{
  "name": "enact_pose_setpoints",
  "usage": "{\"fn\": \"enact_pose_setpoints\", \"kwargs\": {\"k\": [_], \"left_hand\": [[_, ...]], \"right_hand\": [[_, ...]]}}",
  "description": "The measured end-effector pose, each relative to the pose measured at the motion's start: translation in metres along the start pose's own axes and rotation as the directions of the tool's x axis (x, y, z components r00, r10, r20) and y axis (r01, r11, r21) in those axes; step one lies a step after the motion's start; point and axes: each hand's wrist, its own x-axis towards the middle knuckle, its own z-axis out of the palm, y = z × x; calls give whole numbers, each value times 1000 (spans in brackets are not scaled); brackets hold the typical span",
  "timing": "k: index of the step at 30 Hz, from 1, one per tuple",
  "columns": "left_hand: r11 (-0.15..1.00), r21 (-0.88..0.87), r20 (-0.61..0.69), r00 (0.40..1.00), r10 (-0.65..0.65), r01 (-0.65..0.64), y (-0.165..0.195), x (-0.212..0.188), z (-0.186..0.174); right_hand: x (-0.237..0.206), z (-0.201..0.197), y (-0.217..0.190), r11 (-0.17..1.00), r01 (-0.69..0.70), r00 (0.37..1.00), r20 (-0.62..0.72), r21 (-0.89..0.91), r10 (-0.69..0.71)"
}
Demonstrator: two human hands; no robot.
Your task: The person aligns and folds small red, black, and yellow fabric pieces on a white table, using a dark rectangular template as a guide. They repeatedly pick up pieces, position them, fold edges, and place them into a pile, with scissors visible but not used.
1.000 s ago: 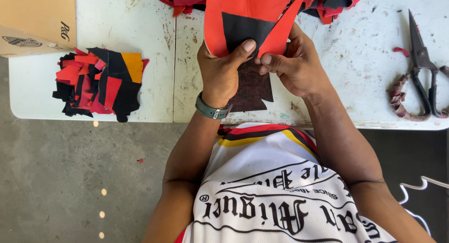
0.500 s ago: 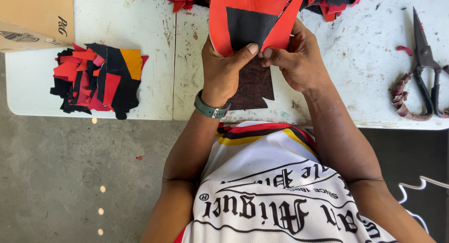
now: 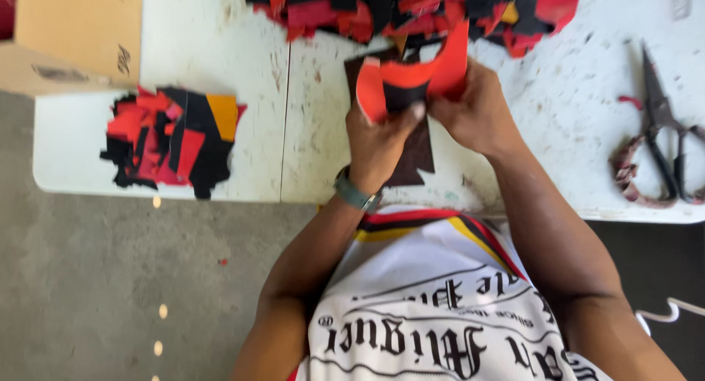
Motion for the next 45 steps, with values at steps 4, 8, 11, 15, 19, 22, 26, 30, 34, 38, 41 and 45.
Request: {"fn": "enact_pose_setpoints", "kwargs": {"k": [4, 8, 11, 15, 19, 22, 26, 30, 34, 38, 41, 45], "left_hand": [[801, -375, 360, 870, -337, 466, 34, 42, -45], [849, -232, 806, 583, -105, 475, 54, 107, -68], [921, 143, 852, 429, -301, 362, 40, 129, -36], [913, 364, 810, 420, -409, 187, 30, 110, -18], [858, 504, 746, 449, -491, 100, 30, 98, -21], [870, 493, 723, 564, -399, -16, 30, 92, -19], [941, 321, 704, 638, -312, 107, 27, 81, -17], [922, 371, 664, 662, -348, 113, 23, 73, -20], [878, 473, 614, 689, -385, 70, 22, 71, -21], [885, 464, 605, 723, -334, 20, 23, 70, -17], [902, 431, 611, 733, -298, 8, 25, 69, -15], [890, 444, 556, 745, -368, 108, 26, 69, -12]], "right_hand": [[-15, -42, -30, 967, -202, 964, 208, 155, 168], [-25, -45, -29, 938, -320, 919, 285, 135, 273], [-24, -36, -20, 949, -296, 932, 252, 110, 261], [-30, -36, -16, 951, -307, 925, 244, 27, 291], [-31, -46, -7, 964, -262, 937, 227, -40, 264], [-27, -47, 6, 977, -215, 965, 153, -4, 213], [-32, -42, 17, 955, -232, 969, 130, 185, 210], [-35, -40, 17, 903, -281, 960, 111, 324, 258], [-35, -41, 12, 952, -256, 966, 71, 164, 248], [-36, -38, 6, 971, -237, 971, 26, 37, 236], [-36, -35, 2, 967, -249, 968, -10, -57, 249], [-36, -33, -1, 972, -207, 978, -40, -114, 203]]}}
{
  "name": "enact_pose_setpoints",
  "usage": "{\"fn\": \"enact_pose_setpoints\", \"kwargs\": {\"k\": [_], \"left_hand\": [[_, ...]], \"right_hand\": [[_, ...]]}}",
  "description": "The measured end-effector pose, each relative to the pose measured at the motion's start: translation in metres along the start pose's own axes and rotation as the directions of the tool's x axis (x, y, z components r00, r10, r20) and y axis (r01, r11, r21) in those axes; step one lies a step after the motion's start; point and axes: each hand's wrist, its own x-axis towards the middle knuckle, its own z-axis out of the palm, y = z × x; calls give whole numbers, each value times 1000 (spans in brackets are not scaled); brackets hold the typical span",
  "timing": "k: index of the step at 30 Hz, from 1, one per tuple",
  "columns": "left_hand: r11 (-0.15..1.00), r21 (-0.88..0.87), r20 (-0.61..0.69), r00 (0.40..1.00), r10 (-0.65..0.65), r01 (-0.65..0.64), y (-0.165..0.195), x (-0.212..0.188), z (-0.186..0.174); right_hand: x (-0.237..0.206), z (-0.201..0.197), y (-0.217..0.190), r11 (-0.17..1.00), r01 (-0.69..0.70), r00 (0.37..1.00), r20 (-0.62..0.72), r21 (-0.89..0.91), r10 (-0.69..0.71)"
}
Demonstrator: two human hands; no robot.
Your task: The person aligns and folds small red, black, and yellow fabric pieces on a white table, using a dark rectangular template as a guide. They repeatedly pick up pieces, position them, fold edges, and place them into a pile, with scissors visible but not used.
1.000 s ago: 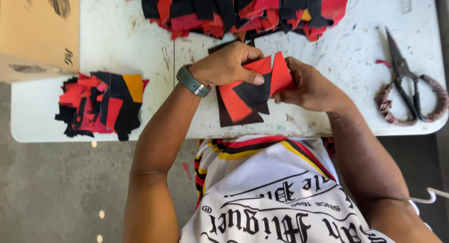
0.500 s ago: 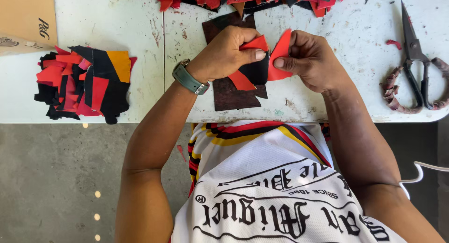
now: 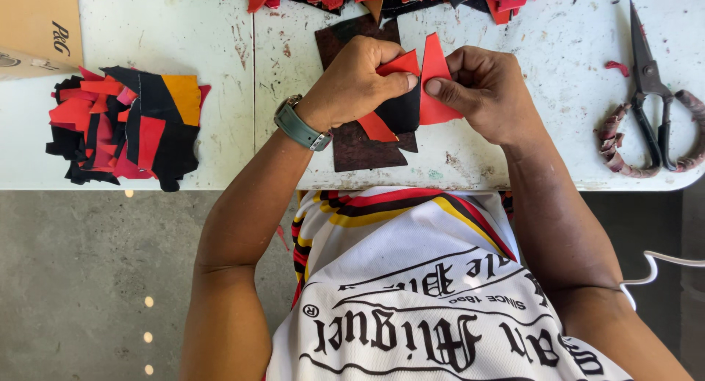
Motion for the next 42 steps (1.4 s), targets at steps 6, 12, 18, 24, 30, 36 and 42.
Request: {"fn": "enact_pose_setpoints", "kwargs": {"k": [6, 12, 18, 24, 30, 36, 42], "left_hand": [[1000, 20, -27, 999, 19, -19, 4, 4, 3], [986, 157, 97, 994, 48, -63, 14, 4, -4], [991, -84, 19, 994, 108, -106, 16, 3, -5], [985, -81, 6, 988, 153, -152, 10, 3, 0], [989, 16, -53, 987, 150, -149, 11, 2, 0], [979, 68, -109, 974, 201, -195, 14, 1, 1], [972, 109, -123, 967, 223, -210, 14, -1, 3]], "right_hand": [[0, 8, -2, 999, 5, 999, -38, -40, -7], [4, -1, -7, 996, 57, 997, 45, 64, -60], [9, -12, -3, 973, 97, 994, 23, 207, -104], [7, -7, 0, 974, 104, 994, -35, 201, -99], [8, -4, -7, 976, 144, 990, -35, 161, -140], [10, -1, -10, 977, 181, 983, -29, 114, -179], [8, -1, -8, 983, 176, 984, -35, 49, -175]]}}
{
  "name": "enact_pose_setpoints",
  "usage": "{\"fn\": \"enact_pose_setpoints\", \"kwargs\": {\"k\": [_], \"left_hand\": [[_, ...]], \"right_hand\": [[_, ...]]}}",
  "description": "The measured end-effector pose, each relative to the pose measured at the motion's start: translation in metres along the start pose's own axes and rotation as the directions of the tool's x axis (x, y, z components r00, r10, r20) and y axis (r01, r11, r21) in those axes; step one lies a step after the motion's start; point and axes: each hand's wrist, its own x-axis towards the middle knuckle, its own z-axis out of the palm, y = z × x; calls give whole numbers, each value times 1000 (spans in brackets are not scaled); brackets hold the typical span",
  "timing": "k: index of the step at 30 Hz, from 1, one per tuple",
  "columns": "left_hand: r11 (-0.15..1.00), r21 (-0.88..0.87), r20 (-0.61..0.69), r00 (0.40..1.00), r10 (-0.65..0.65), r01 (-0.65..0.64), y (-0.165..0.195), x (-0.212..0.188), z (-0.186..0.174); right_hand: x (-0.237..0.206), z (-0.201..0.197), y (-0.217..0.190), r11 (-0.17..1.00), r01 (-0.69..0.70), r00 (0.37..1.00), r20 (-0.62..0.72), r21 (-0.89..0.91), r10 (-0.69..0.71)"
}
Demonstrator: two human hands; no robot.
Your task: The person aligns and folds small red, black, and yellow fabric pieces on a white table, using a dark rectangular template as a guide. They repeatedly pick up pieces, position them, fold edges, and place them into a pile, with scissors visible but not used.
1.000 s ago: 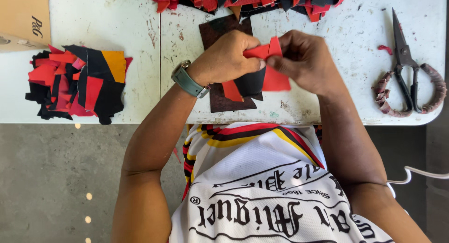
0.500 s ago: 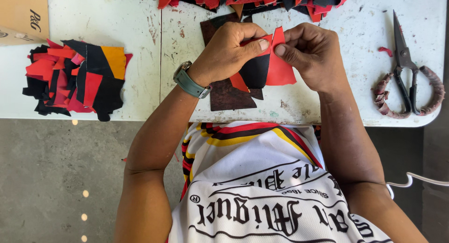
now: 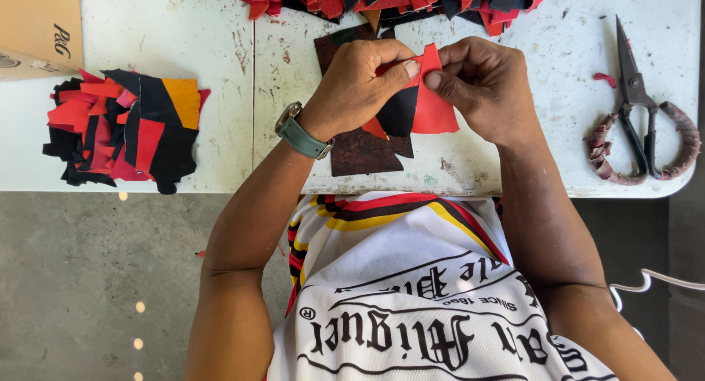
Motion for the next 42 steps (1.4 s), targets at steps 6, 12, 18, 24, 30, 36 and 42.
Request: {"fn": "enact_pose_setpoints", "kwargs": {"k": [6, 12, 18, 24, 30, 36, 42], "left_hand": [[999, 1, 0, 999, -34, 34, -4, 0, -1], [1000, 8, -40, 999, 9, -8, -6, -2, 3], [1000, -2, -48, 999, 15, -15, -2, -4, 1], [1000, 1, -56, 998, 13, -13, -2, -4, 1], [1000, 0, -48, 999, -8, 8, -5, -4, 0], [999, -37, -49, 999, -8, 6, -7, -5, 1], [1000, 13, -62, 998, -22, 23, -5, -4, 3]], "right_hand": [[-2, 2, -2, 999, -3, 1000, -23, -36, 2], [0, 2, -7, 1000, -11, 1000, 13, -4, 11], [2, 4, -11, 999, -19, 1000, 2, -26, 19], [2, 5, -13, 994, -17, 1000, -15, -109, 15], [2, 6, -14, 988, -7, 1000, -31, -157, 2], [3, 6, -16, 994, -13, 1000, -14, -106, 12], [2, 8, -17, 982, 3, 1000, -24, -187, -8]]}}
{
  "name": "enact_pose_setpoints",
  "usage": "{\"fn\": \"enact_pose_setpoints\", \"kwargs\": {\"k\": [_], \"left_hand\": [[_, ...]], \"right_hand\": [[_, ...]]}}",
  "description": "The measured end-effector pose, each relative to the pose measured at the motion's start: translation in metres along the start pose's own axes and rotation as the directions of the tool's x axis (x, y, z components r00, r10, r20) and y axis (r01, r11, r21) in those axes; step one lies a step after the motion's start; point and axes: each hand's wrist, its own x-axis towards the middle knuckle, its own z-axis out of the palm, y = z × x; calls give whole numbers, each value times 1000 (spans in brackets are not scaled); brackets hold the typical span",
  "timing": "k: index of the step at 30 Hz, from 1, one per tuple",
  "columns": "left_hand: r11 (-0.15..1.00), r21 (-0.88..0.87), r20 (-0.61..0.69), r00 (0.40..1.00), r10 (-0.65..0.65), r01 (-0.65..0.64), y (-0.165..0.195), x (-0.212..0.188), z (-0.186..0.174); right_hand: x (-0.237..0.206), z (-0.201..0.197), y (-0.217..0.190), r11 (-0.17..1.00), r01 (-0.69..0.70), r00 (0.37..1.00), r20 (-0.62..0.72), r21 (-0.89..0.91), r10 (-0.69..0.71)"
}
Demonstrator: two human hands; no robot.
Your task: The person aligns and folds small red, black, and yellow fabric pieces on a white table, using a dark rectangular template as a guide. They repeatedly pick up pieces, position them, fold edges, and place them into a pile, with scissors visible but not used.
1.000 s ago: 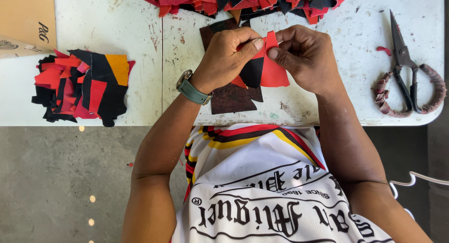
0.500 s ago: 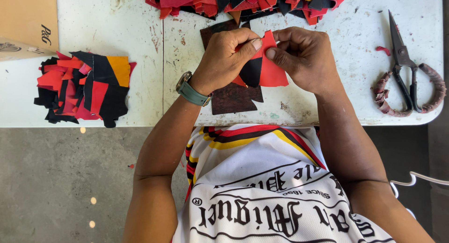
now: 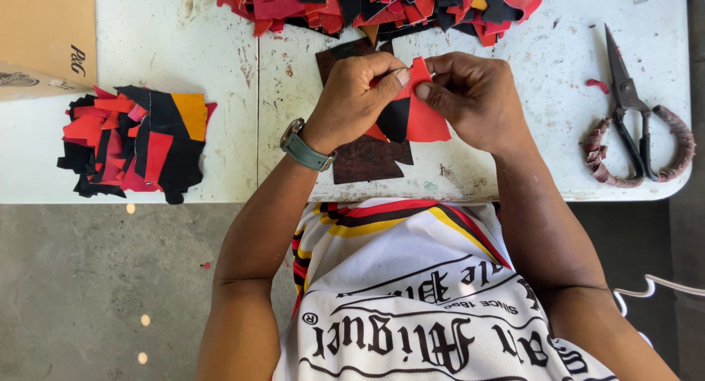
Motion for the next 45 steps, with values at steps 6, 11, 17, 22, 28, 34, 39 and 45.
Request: {"fn": "enact_pose_setpoints", "kwargs": {"k": [6, 11, 17, 22, 28, 34, 39, 45], "left_hand": [[998, -26, -53, 997, 49, -51, 7, 1, 2], [989, -135, -114, 992, 46, -61, 11, 1, 9], [975, -217, -163, 987, 1, -37, 10, -1, 15], [972, -234, -196, 980, -33, -14, 7, -1, 22], [904, -425, -157, 979, -127, 49, 2, 0, 29], [734, -675, -96, 979, -182, 70, 8, 1, 31], [970, -245, -155, 987, -36, -4, 15, -1, 17], [990, -139, -184, 983, 7, -34, 23, -2, 12]], "right_hand": [[0, 11, 3, 995, 88, 988, -122, -48, -94], [-1, 17, 9, 995, 92, 971, -221, -28, -96], [-4, 23, 15, 990, 142, 943, -306, 13, -131], [-6, 27, 16, 987, 151, 940, -318, 58, -125], [-9, 29, 12, 968, 250, 909, -339, -26, -244], [-9, 27, 12, 952, 282, 883, -356, -116, -305], [-4, 22, 19, 987, 145, 940, -320, 64, -117], [-5, 25, 21, 987, 136, 947, -303, 83, -105]]}}
